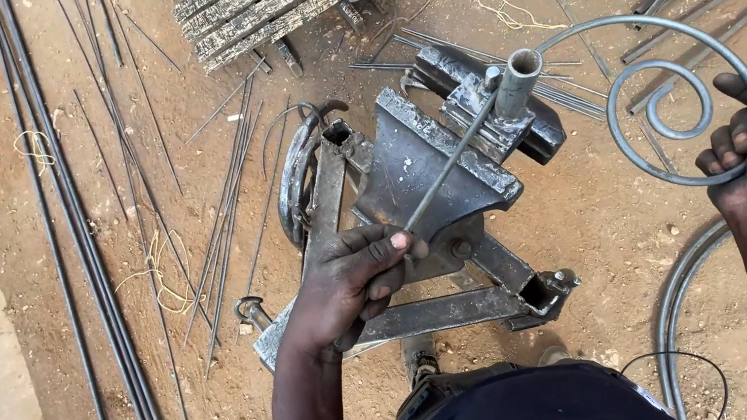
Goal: Bending a metal rod into a spiral shape using a manual jig and vise.
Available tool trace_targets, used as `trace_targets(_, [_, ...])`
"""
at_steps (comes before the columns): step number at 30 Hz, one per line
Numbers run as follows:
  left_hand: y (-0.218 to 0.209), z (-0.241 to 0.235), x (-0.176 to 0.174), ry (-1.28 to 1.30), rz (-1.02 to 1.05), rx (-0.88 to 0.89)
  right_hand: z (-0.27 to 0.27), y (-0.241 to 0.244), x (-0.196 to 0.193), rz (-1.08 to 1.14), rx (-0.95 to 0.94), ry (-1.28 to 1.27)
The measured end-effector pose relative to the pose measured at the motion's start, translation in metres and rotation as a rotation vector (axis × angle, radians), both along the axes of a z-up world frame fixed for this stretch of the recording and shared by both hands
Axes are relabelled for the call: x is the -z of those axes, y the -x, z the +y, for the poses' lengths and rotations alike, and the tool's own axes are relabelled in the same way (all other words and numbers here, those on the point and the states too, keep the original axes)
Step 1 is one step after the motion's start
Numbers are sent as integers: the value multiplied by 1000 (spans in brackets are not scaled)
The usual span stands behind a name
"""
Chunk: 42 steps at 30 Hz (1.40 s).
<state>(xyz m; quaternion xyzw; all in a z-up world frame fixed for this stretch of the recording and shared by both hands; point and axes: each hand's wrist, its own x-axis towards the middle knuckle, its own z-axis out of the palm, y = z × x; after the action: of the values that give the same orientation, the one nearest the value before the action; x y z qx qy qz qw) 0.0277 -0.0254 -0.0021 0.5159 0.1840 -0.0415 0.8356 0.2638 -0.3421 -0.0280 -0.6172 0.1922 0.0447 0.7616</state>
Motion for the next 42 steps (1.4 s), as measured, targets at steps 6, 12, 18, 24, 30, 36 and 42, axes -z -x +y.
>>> trace_targets(6, [-15, 8, 6, 78, 42, 10, -18, -11, 21, -16, -11, 54])
trace_targets(12, [-17, 2, 3, 62, 23, 30, -14, -12, 13, -3, -19, 72])
trace_targets(18, [-14, -7, 7, 107, 34, -81, -17, -17, 13, -10, -47, 61])
trace_targets(24, [-8, -27, 13, 30, -39, -148, -6, -11, -1, -4, -20, 22])
trace_targets(30, [-4, -35, 8, 35, -9, -155, -4, -9, -1, -23, 15, -5])
trace_targets(36, [-11, -18, 3, -14, 47, 3, -5, -6, 1, -22, 19, -13])
trace_targets(42, [-15, -6, 5, 0, 39, 71, -15, -1, 14, -17, -18, 15])
